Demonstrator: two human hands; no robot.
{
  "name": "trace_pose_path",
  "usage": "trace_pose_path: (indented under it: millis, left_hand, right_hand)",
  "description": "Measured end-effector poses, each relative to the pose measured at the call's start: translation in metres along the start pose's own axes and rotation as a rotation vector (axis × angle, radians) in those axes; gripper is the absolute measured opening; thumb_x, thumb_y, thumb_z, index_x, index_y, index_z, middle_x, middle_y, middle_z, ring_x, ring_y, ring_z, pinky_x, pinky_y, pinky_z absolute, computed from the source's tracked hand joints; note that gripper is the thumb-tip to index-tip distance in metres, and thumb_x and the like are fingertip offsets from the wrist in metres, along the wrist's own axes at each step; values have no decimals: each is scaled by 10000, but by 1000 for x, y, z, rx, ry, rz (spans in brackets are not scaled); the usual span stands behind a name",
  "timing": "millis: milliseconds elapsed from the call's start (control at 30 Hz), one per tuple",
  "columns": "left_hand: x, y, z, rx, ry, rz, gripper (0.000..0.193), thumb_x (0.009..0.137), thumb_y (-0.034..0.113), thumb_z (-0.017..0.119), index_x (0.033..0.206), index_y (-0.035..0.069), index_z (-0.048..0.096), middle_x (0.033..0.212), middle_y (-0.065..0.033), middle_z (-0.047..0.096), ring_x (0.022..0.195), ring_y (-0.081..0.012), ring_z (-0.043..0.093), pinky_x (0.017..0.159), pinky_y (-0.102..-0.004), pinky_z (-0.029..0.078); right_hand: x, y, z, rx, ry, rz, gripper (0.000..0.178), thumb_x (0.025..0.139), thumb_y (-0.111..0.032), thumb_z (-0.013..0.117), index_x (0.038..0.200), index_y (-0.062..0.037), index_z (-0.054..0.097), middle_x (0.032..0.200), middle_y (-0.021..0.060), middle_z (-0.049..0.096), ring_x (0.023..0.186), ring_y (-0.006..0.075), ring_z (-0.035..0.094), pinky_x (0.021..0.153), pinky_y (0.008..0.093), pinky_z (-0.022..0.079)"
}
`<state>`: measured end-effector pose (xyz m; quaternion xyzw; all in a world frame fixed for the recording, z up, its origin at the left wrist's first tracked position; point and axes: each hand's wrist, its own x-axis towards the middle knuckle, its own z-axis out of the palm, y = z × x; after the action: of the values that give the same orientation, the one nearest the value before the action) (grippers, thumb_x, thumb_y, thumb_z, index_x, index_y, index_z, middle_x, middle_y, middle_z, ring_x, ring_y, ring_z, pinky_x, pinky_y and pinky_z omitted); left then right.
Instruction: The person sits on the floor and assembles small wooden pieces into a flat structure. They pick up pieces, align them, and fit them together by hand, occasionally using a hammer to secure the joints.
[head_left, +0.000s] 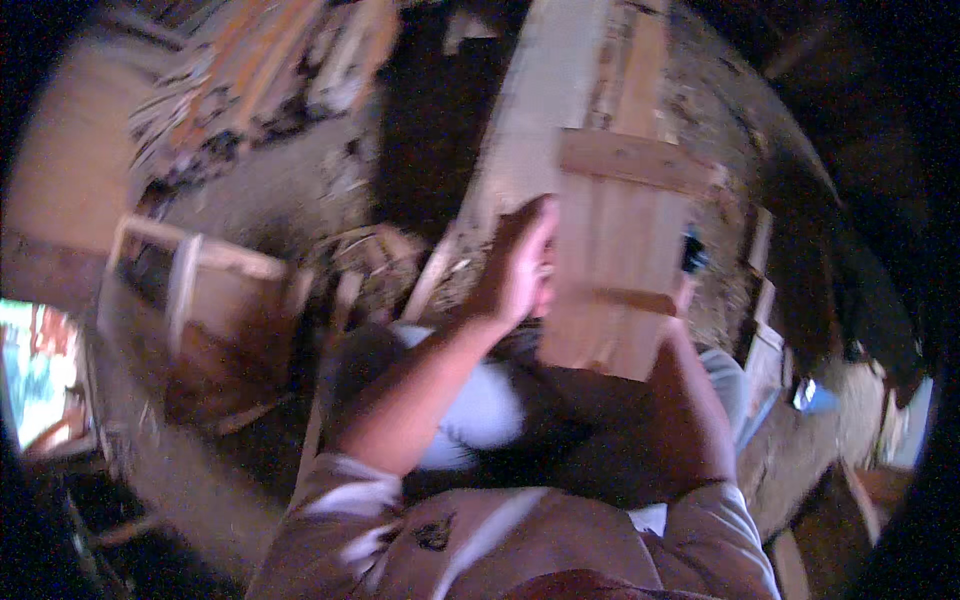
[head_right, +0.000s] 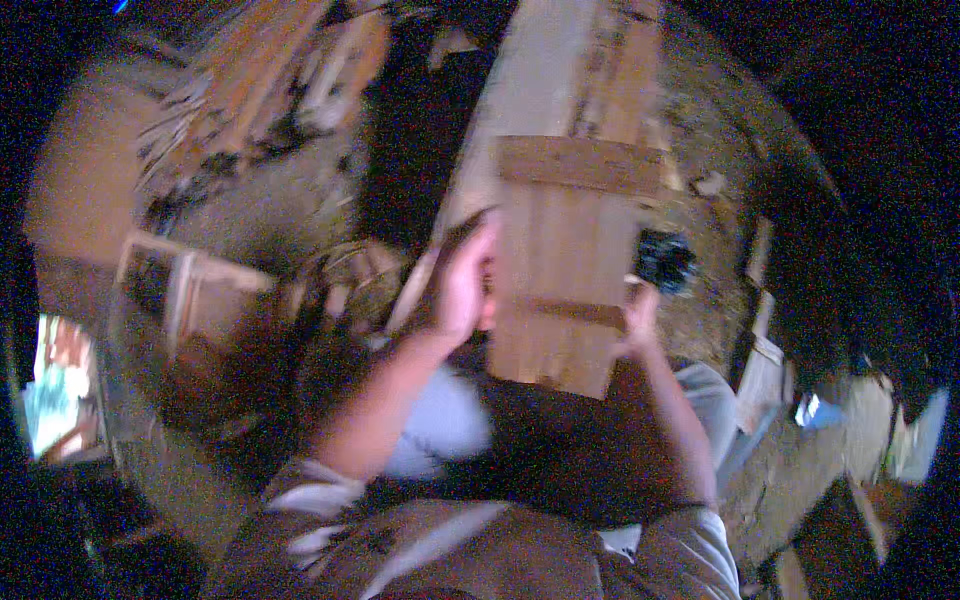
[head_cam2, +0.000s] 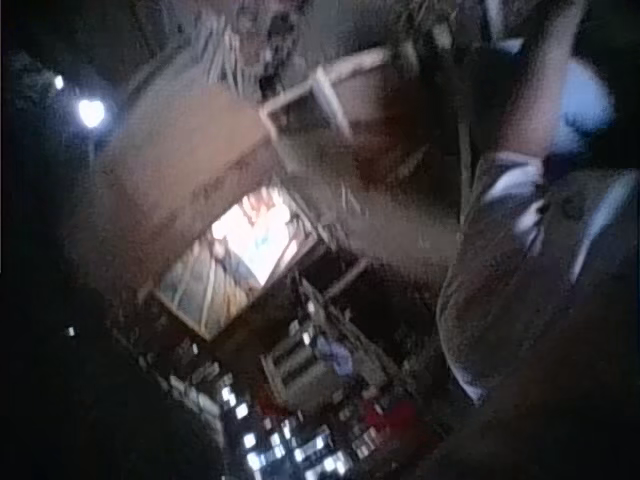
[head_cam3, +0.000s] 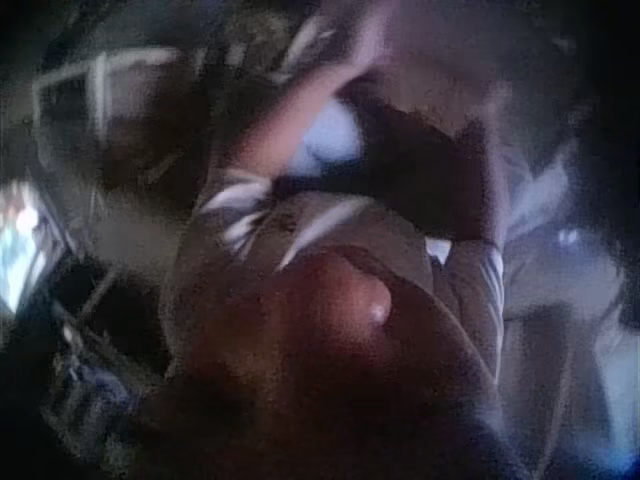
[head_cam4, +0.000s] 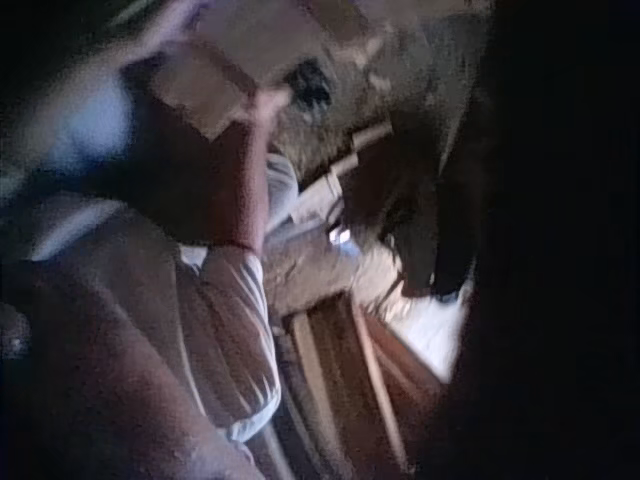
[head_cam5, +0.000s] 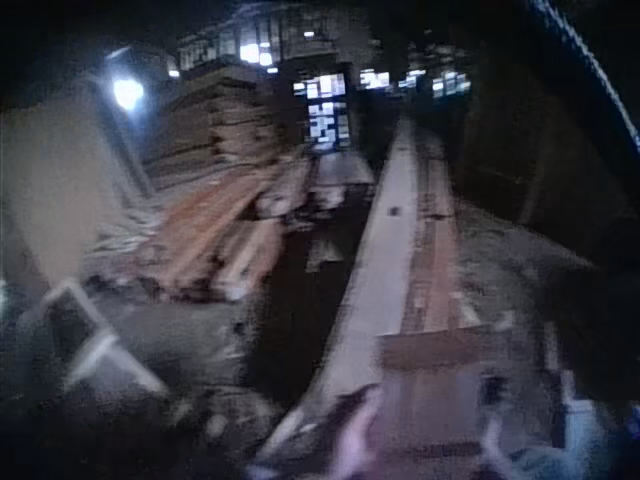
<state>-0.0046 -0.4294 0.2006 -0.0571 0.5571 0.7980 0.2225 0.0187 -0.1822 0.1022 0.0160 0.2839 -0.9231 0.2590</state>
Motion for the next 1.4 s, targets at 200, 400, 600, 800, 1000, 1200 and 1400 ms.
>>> trace_pose_path:
  millis: [200, 400, 600, 800, 1000, 1200, 1400]
  left_hand:
    - [7, 8, 3, 26, -127, 20, 541, 951, 677, 604, 933, 143, 516, 712, 13, 519, 464, -76, 447, 387, -274, 366]
    - [18, -2, 12, 287, -106, 290, 506, 871, 411, 782, 1159, 7, 685, 1111, -180, 721, 1055, -311, 669, 981, -415, 488]
    - [26, 3, 7, 302, 105, 218, 496, 860, 454, 776, 1014, -1, 652, 1029, -247, 677, 976, -388, 658, 905, -459, 499]
    - [56, -33, -1, 513, 483, 531, 390, 913, 329, 747, 928, -8, 552, 930, -281, 627, 915, -445, 638, 801, -525, 480]
    - [59, -37, 10, 576, 512, 569, 333, 916, 266, 735, 985, -12, 566, 905, -273, 652, 880, -462, 650, 786, -550, 498]
    - [61, -42, 11, 587, 532, 570, 331, 915, 270, 734, 997, -6, 569, 868, -259, 675, 841, -455, 673, 765, -549, 515]
    - [57, -35, 16, 403, 388, 487, 369, 859, 287, 769, 998, 8, 572, 929, -207, 701, 898, -380, 701, 801, -498, 541]
  right_hand:
    - [-11, -9, -14, -90, 75, -20, 972, 647, -438, 784, 1460, 26, 525, 1366, 214, 635, 1234, 413, 592, 1100, 594, 421]
    - [-28, -33, -26, -198, 89, -68, 919, 761, -520, 768, 1444, 50, 539, 1354, 193, 643, 1239, 361, 594, 1107, 546, 424]
    - [-15, -48, -14, -427, 186, -168, 835, 897, -546, 719, 1438, 64, 541, 1355, 184, 640, 1247, 327, 600, 1103, 497, 443]
    - [25, -18, 59, -654, 386, -76, 230, 1078, -300, 565, 996, -87, 590, 868, -2, 559, 773, 116, 512, 697, 302, 403]
    - [22, 0, 80, -1272, 557, -284, 309, 1105, -324, 524, 1008, -41, 607, 827, 16, 536, 727, 116, 483, 655, 298, 411]
    - [25, 2, 78, -1178, 586, -274, 395, 1099, -405, 535, 1070, -22, 627, 842, 1, 563, 734, 107, 467, 646, 297, 397]
    - [14, -20, 28, -1354, 549, -188, 412, 1098, -224, 529, 1454, -17, 535, 1280, 172, 628, 1128, 278, 634, 960, 409, 533]
